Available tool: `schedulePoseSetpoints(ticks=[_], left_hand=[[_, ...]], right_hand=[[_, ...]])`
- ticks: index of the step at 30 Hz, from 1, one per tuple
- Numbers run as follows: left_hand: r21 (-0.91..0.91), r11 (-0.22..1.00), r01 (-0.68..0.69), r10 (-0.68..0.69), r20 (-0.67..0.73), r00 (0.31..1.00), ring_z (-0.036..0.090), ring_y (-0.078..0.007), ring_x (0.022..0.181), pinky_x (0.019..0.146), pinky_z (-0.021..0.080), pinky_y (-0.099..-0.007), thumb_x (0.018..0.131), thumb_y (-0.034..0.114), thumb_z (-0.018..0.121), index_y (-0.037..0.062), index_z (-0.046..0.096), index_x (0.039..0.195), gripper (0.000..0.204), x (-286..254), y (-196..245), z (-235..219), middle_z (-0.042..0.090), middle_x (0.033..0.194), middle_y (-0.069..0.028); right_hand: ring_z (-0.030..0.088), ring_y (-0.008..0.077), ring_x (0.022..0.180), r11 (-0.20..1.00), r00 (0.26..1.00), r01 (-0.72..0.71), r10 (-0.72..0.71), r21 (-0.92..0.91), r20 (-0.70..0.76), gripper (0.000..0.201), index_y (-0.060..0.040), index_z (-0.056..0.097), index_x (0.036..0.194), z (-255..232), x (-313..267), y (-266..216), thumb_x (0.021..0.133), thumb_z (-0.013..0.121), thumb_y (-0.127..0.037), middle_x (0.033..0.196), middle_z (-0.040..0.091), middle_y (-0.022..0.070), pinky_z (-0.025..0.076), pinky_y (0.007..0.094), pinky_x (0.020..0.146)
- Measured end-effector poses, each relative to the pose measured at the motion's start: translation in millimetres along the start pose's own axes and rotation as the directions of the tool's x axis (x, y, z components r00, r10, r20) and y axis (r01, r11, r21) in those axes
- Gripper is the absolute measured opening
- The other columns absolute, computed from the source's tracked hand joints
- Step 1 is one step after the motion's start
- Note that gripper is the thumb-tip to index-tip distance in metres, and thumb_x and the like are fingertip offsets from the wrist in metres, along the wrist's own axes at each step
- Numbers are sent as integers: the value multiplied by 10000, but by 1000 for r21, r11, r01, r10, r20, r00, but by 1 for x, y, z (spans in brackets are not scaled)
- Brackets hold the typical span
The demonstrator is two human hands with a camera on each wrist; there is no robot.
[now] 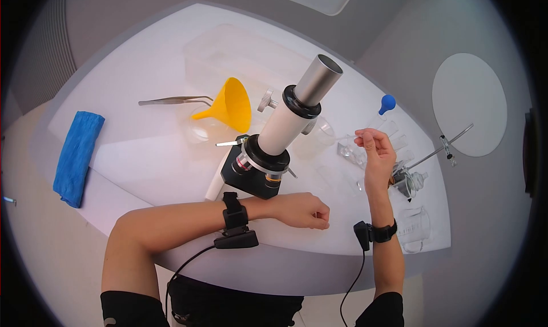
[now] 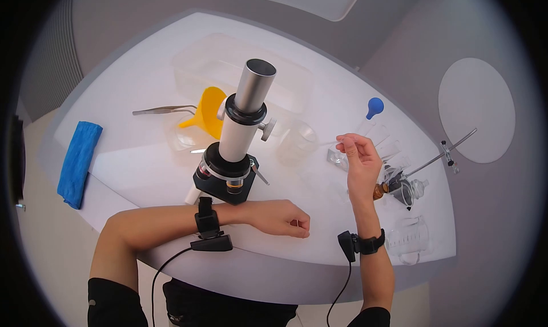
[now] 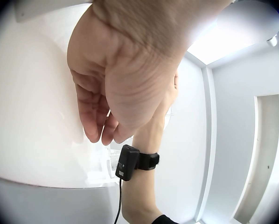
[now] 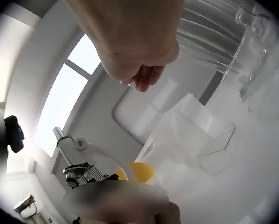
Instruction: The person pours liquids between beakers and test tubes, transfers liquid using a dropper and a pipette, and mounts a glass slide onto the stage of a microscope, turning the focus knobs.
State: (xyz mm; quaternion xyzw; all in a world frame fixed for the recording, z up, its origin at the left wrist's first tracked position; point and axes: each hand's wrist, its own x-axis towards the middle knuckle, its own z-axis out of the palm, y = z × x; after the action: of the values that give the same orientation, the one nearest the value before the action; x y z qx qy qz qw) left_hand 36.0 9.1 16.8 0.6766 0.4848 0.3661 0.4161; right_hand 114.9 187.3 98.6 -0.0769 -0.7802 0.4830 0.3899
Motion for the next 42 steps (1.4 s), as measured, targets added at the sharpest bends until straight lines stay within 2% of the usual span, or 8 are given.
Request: schedulePoseSetpoints(ticks=[4,8,10,11,13,20,36,42], left_hand=[[7,1000,-15,15,11,1000,620,-197,784,733,486,-325,958,329,569,12,650,995,329,4,-4,2,671,856,-107],[8,1000,-13,13,1,1000,623,-198,786,732,488,-327,955,326,571,11,650,993,327,2,-5,2,672,856,-110],[9,1000,-22,22,-8,1000,623,-199,787,733,488,-328,955,324,570,11,653,994,326,2,-2,2,671,855,-112],[7,1000,-25,25,-4,1000,623,-199,787,733,488,-328,955,324,570,11,653,994,326,2,-1,2,671,855,-112],[12,1000,1,-1,-2,1000,623,-194,781,730,488,-325,954,325,571,7,653,994,331,3,-1,2,670,846,-107],[-13,1000,22,-22,13,1000,620,-183,773,726,486,-317,955,328,569,5,653,992,336,2,5,1,669,840,-99],[-31,998,-50,49,-43,998,641,-193,731,692,490,-324,914,332,569,7,657,901,337,2,1,4,673,777,-80],[-21,999,-26,26,4,1000,609,-168,745,704,480,-308,948,305,570,11,652,988,307,2,4,1,661,814,-79]], right_hand=[[596,126,943,991,990,-93,102,-92,93,266,16,608,1099,5,0,-5,925,673,-175,1064,671,88,472,256,851],[574,125,973,972,997,-52,65,-231,49,302,-16,613,1080,-15,-4,-3,872,730,-201,1083,658,58,461,271,839],[572,153,929,850,990,-48,111,-525,90,329,-50,619,1039,-29,-12,-2,806,777,-220,1041,658,36,457,304,803],[572,153,929,847,990,-51,114,-529,87,329,-50,619,1039,-30,-18,-4,806,777,-220,1041,658,36,457,304,803],[555,189,910,718,930,111,168,-687,326,329,-69,622,999,-28,-32,-11,766,796,-223,996,653,32,450,325,788],[541,277,941,663,866,217,208,-716,455,323,-52,635,995,-23,-48,0,759,786,-214,990,661,59,458,373,824],[558,268,882,654,845,244,219,-716,488,314,-77,627,1031,-14,-45,0,754,755,-149,903,668,40,462,371,790],[586,247,876,671,898,222,143,-707,417,344,-65,629,1060,-26,-52,-31,746,751,-133,910,674,44,474,361,794]])
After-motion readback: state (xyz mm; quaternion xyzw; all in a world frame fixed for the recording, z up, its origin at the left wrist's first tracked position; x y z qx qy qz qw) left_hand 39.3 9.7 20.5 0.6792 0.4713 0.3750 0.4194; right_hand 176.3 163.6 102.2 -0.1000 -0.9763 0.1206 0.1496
